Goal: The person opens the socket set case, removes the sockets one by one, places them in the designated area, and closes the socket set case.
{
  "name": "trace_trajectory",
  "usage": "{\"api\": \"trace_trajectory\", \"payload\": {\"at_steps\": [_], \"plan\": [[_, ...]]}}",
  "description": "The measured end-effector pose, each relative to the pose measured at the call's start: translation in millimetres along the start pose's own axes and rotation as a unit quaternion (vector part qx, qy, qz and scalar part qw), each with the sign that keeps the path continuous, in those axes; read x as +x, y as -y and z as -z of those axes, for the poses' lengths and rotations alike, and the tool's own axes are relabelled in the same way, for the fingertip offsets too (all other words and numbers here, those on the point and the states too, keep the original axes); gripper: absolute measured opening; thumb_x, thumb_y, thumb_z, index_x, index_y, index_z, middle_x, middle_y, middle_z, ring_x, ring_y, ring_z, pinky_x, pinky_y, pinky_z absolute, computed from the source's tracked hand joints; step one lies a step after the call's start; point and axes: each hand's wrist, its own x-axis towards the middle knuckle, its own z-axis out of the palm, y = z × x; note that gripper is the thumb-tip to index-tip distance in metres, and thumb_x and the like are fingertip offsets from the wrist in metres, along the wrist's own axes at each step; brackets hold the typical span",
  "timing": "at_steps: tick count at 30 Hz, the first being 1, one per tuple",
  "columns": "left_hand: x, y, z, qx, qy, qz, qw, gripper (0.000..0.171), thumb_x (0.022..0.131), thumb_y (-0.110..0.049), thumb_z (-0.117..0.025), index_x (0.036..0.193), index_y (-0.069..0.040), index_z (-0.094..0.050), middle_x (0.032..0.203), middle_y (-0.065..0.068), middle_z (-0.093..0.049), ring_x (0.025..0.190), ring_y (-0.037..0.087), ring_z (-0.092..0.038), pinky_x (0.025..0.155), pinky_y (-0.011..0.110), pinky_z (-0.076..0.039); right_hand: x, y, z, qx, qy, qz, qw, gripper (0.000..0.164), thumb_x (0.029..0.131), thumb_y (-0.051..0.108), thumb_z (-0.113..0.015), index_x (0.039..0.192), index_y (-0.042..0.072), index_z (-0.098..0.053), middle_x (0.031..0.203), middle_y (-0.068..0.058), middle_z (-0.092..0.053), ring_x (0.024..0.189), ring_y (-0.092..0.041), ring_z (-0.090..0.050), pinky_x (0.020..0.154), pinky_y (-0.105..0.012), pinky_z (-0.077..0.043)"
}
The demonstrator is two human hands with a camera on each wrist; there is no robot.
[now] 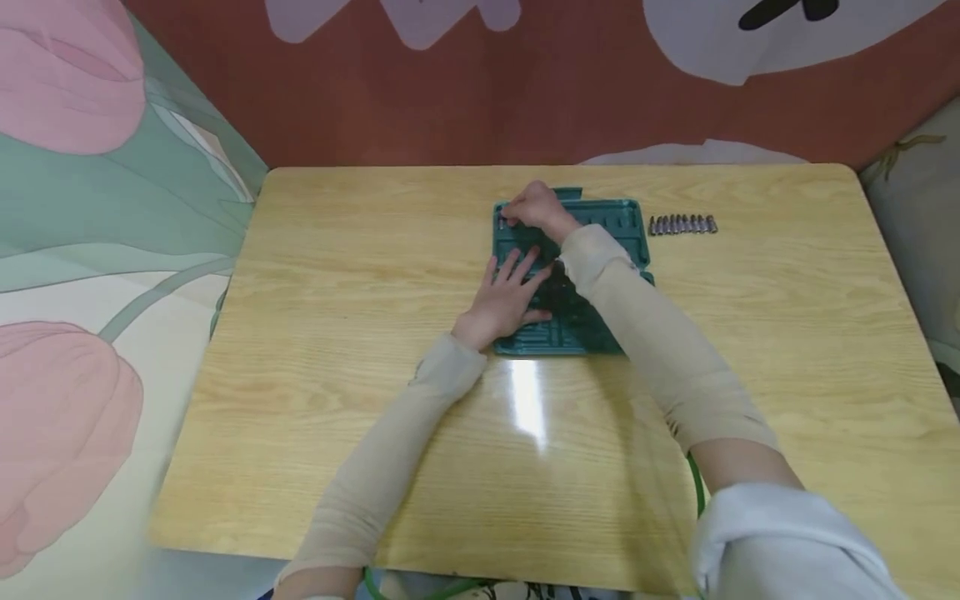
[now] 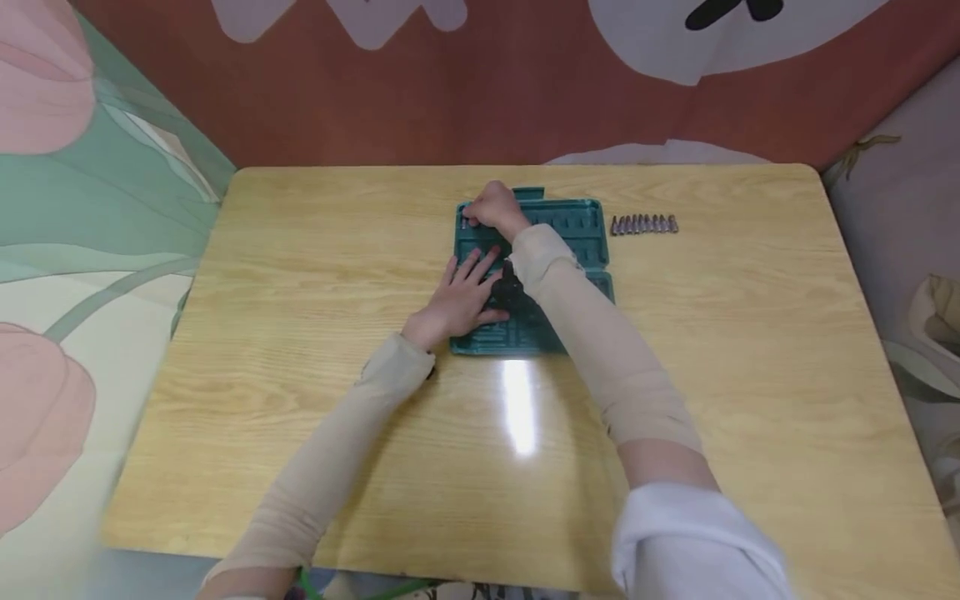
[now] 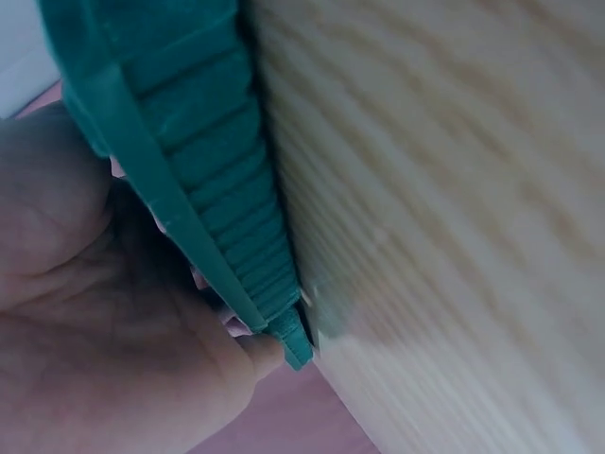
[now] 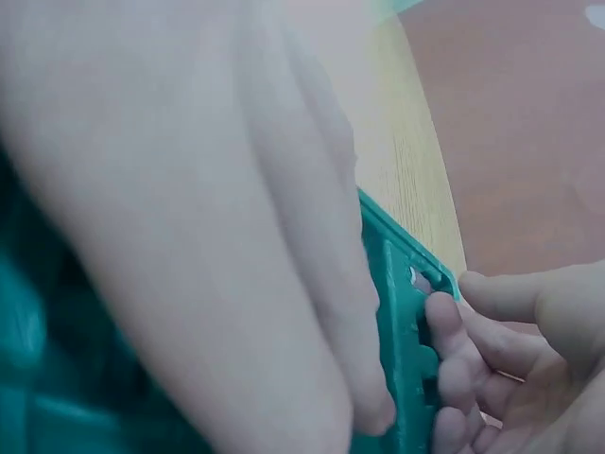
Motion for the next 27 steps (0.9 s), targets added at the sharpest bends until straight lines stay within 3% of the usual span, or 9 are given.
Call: {"api": "trace_trajectory", "payload": {"at_steps": [8, 14, 17, 22, 27], "plan": [[-0.1, -0.8, 1.1, 0.007, 0.007, 0.001, 1.0, 0.076, 0.096, -0.06, -0.039, 0.157, -0.025, -0.01, 0.161, 0.003, 0.012, 0.146, 0.028, 0.01, 0.114, 0.051, 0.006, -4, 0, -4, 0.029, -0.025, 0.003, 0.999, 0.026, 0.094, 0.021, -0.064, 0.097, -0.003, -0.074, 0.101, -0.013, -0.068, 0.094, -0.022, -0.057, 0.087, -0.036, -0.045], [-1.5, -4.2, 2.2, 0.018, 0.0, -0.002, 0.9998, 0.074, 0.096, -0.059, -0.04, 0.157, -0.025, -0.013, 0.162, 0.004, 0.008, 0.146, 0.029, 0.007, 0.114, 0.051, 0.002, -2, -6, -6, 0.039, -0.048, 0.016, 0.998, 0.025, 0.095, 0.02, -0.064, 0.104, 0.0, -0.074, 0.109, -0.012, -0.068, 0.104, -0.024, -0.06, 0.091, -0.036, -0.046], [-0.4, -6.8, 1.6, 0.012, -0.002, -0.005, 0.9999, 0.074, 0.096, -0.058, -0.04, 0.157, -0.027, -0.011, 0.162, 0.004, 0.008, 0.146, 0.029, 0.007, 0.115, 0.051, 0.003, -2, -11, -2, 0.075, -0.065, 0.016, 0.995, 0.026, 0.095, 0.02, -0.063, 0.109, 0.001, -0.072, 0.114, -0.012, -0.067, 0.101, -0.024, -0.062, 0.088, -0.035, -0.049], [0.0, -9.1, -0.3, -0.001, -0.006, -0.017, 0.9998, 0.075, 0.096, -0.059, -0.04, 0.156, -0.032, -0.004, 0.162, 0.004, 0.009, 0.146, 0.029, 0.006, 0.114, 0.052, 0.002, -7, -24, 24, 0.167, -0.062, 0.005, 0.984, 0.028, 0.096, 0.02, -0.062, 0.116, 0.001, -0.068, 0.106, -0.008, -0.066, 0.09, -0.024, -0.065, 0.076, -0.031, -0.05], [-4.7, -4.0, 2.2, 0.001, -0.018, -0.018, 0.9997, 0.075, 0.097, -0.058, -0.04, 0.156, -0.033, -0.003, 0.162, 0.004, 0.007, 0.147, 0.029, 0.004, 0.114, 0.053, 0.0, -19, -45, 67, 0.187, -0.066, 0.007, 0.98, 0.026, 0.096, 0.023, -0.061, 0.114, 0.004, -0.066, 0.095, 0.001, -0.064, 0.082, -0.019, -0.063, 0.063, -0.028, -0.044]]}}
